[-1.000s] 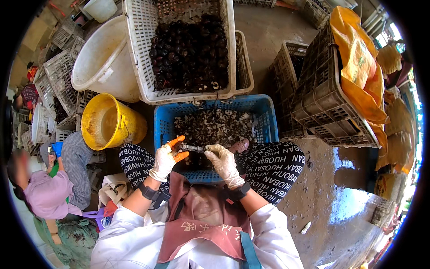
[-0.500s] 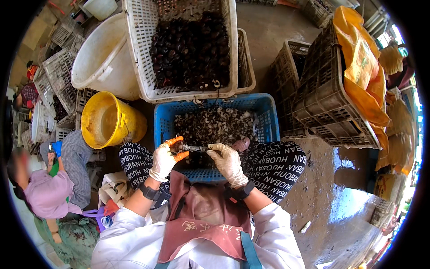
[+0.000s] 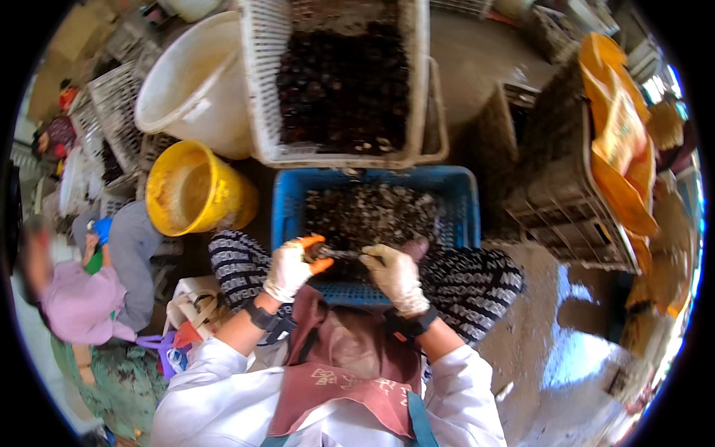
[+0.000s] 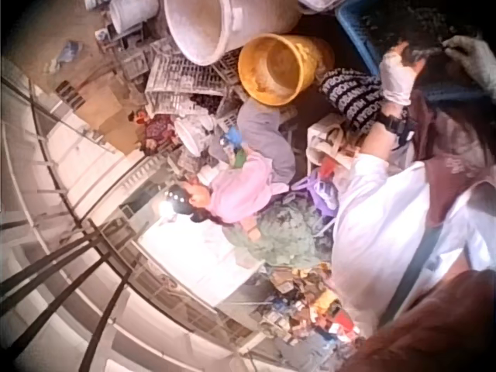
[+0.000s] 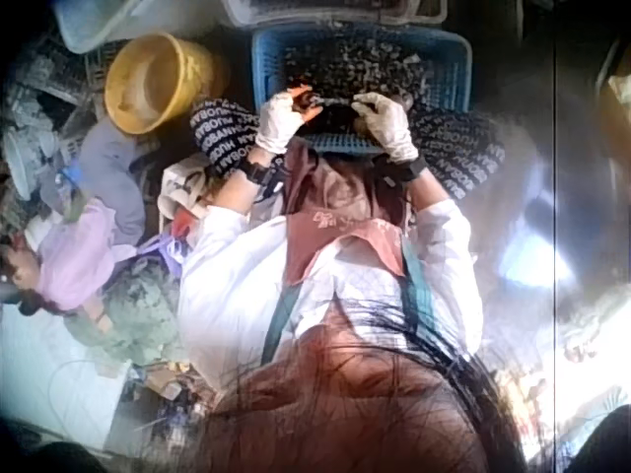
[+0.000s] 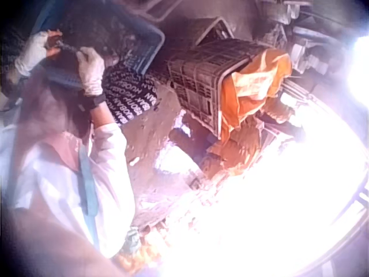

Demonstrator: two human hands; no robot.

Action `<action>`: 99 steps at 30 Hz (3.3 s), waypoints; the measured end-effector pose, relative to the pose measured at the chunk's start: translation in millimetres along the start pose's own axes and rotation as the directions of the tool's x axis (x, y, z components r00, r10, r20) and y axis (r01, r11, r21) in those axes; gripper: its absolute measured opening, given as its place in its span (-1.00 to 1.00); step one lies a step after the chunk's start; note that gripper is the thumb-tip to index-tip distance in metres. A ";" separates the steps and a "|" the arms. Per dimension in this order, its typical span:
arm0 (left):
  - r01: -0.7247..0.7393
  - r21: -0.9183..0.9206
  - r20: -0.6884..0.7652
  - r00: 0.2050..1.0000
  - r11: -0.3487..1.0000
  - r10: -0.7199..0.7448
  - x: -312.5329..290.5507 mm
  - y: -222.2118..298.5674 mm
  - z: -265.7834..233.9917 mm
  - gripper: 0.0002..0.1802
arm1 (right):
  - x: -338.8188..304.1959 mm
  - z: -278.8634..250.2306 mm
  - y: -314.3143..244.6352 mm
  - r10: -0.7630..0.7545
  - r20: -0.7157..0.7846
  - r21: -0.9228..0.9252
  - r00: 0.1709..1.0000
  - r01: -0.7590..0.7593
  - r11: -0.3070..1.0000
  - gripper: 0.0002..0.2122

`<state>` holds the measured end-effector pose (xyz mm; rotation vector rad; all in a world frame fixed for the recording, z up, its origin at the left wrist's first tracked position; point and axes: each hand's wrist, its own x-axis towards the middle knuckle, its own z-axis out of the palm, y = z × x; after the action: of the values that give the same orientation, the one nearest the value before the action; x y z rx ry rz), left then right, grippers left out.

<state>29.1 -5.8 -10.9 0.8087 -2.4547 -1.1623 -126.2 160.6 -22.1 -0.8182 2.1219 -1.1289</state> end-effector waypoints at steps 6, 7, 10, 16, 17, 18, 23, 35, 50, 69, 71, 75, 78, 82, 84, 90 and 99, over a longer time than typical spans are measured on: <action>-0.131 0.067 0.133 0.984 0.989 0.121 -0.3 -14.3 -3.5 -0.55 | 2.0 8.2 3.5 0.049 0.044 -0.001 0.998 -0.049 0.999 -0.83; -0.097 0.050 0.108 0.990 0.994 0.091 0.9 -15.3 -1.8 -0.55 | 1.6 8.4 -0.6 0.070 0.023 0.005 0.997 -0.070 0.998 -0.83; 0.030 -0.019 0.115 0.993 0.999 -0.027 -7.4 -24.4 2.9 -0.56 | -3.3 29.0 14.8 0.145 -0.013 0.137 0.989 -0.142 0.980 -0.84; 0.164 -0.061 0.101 0.982 0.985 -0.157 -11.4 -8.7 20.2 -0.54 | 6.3 54.8 18.2 0.181 -0.010 0.359 0.983 -0.165 0.919 -0.83; 0.021 -0.055 0.083 0.996 0.998 -0.017 -22.9 -18.9 41.7 -0.55 | 8.7 62.9 10.8 0.147 0.032 0.436 0.989 -0.146 0.888 -0.83; 0.073 -0.149 0.110 0.992 0.986 -0.056 -25.7 -19.4 53.5 -0.57 | 12.7 57.5 -3.8 0.185 0.042 0.388 0.982 -0.187 0.902 -0.84; 0.244 -0.450 0.113 0.970 0.859 -0.216 -2.8 -4.8 25.0 -0.64 | 26.3 49.9 52.8 0.116 -0.032 0.474 0.993 -0.087 0.876 -0.83; 0.298 -0.324 0.270 0.939 0.898 -0.214 -16.0 -9.5 22.0 -0.60 | 2.2 44.0 36.0 0.197 -0.064 0.264 0.978 -0.174 0.949 -0.85; 0.297 -0.489 0.263 0.947 0.820 -0.186 -17.1 -11.0 30.6 -0.49 | 8.4 49.1 58.0 0.329 0.078 0.700 0.941 -0.287 0.654 -0.85; 0.364 -0.562 0.382 0.911 0.743 -0.157 3.6 1.1 18.8 -0.53 | -9.1 43.8 20.4 0.187 0.125 0.693 0.974 -0.221 0.687 -0.81; 0.358 -0.593 0.377 0.915 0.722 -0.144 -0.7 -3.6 21.9 -0.49 | -12.5 44.4 17.1 0.149 0.111 0.685 0.983 -0.184 0.705 -0.79; 0.345 -0.519 0.339 0.923 0.782 -0.183 -4.2 -0.1 21.6 -0.54 | -13.4 46.5 22.4 0.138 0.068 0.609 0.988 -0.151 0.779 -0.81; 0.404 -0.475 0.350 0.902 0.782 -0.254 -11.3 -2.6 21.5 -0.56 | -11.9 45.8 27.0 0.181 0.052 0.535 0.982 -0.180 0.825 -0.82; 0.436 -0.563 0.374 0.892 0.702 -0.254 -14.2 0.1 19.6 -0.60 | 4.6 39.0 62.3 0.312 -0.030 0.554 0.950 -0.244 0.796 -0.86; 0.382 -0.545 0.335 0.915 0.746 -0.224 -11.3 -1.5 20.2 -0.60 | 3.2 47.2 56.5 0.270 -0.021 0.702 0.963 -0.178 0.690 -0.86; 0.292 -0.432 0.281 0.943 0.853 -0.181 -11.7 -10.6 20.9 -0.61 | -4.9 50.0 34.7 0.203 0.047 0.546 0.978 -0.196 0.814 -0.82; 0.369 -0.483 0.314 0.920 0.794 -0.237 -12.7 -10.4 19.8 -0.64 | -12.8 57.2 12.2 0.138 0.135 0.721 0.981 -0.193 0.666 -0.84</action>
<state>33.2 8.7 -31.8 0.9479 -2.0187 -2.0543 -79.0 147.2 -56.5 -0.2577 1.4193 -1.6445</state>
